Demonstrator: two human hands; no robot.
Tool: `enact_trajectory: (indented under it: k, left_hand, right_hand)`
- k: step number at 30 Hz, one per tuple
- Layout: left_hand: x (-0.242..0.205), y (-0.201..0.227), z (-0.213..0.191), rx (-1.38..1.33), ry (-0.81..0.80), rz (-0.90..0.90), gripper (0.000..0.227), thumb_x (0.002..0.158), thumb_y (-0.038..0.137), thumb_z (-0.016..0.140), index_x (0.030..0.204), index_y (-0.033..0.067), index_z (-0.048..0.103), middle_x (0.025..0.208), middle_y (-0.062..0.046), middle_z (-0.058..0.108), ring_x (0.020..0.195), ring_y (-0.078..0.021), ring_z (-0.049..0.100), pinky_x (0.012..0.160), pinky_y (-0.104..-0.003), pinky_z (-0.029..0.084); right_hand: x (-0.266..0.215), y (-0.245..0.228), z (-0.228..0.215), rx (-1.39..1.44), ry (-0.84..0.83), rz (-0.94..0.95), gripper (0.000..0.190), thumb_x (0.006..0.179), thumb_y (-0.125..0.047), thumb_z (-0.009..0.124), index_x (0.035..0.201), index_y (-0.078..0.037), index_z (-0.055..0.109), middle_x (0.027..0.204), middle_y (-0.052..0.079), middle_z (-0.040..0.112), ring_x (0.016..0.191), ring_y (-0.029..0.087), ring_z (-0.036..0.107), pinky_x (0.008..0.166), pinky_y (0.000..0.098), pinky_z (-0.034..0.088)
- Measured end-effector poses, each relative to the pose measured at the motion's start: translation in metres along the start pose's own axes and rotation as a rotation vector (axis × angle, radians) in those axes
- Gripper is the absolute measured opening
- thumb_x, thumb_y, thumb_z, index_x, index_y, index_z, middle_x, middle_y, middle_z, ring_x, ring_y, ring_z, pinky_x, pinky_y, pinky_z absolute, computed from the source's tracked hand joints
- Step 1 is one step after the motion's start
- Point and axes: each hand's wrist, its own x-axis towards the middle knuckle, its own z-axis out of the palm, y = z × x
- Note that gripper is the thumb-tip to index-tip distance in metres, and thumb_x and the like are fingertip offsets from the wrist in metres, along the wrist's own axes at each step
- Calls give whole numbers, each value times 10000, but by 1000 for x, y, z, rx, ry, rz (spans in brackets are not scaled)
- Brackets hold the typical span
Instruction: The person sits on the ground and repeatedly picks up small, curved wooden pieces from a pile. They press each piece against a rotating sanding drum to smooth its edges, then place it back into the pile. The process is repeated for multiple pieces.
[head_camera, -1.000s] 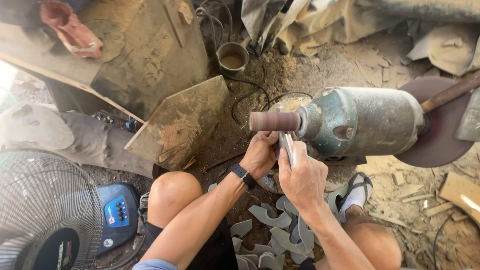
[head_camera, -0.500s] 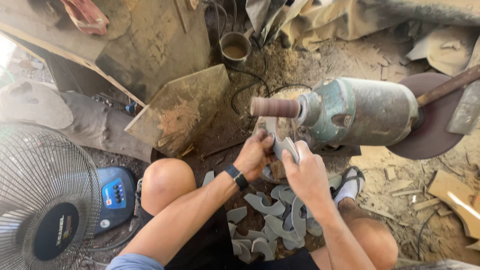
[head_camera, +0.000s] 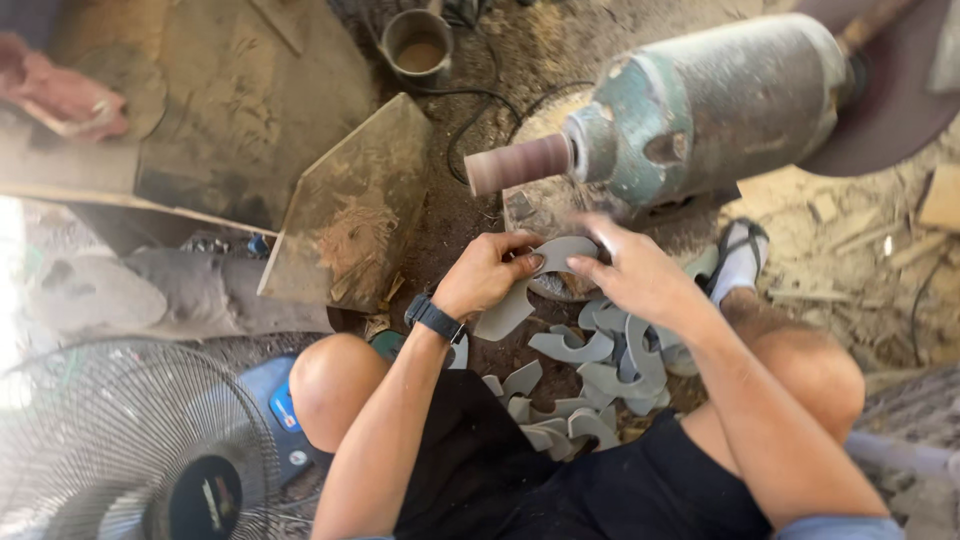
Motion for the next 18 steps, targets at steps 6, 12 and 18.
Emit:
enact_trajectory:
  k: [6,12,18]
  left_hand:
    - [-9,8,-27,32,52,-20,285,973,215,625,1155,15,716,1004,-110,779,898,-161,700,845,-313,553]
    - [-11,0,-58,-295,233,-98,286,938,104,678,1204,10,627,1076,-94,716,913,-166,679,765,-319,584]
    - [9,-13,-42,-677,420,-126,335,911,11,680,1214,32,537,1035,-85,714,812,-143,654,646,-291,538]
  right_hand:
    - [10,16,5,618,-68,493,291,936,-80,692,1187,65,667,853,132,659,616,135,619,518,288,517]
    - [18,23,16,800,53,568,346,927,-93,664,1214,78,576,878,145,671,643,206,672,551,321,541]
    - [24,17,14,834,22,581,338,955,-129,645,1210,66,537,954,158,689,729,239,711,652,349,607]
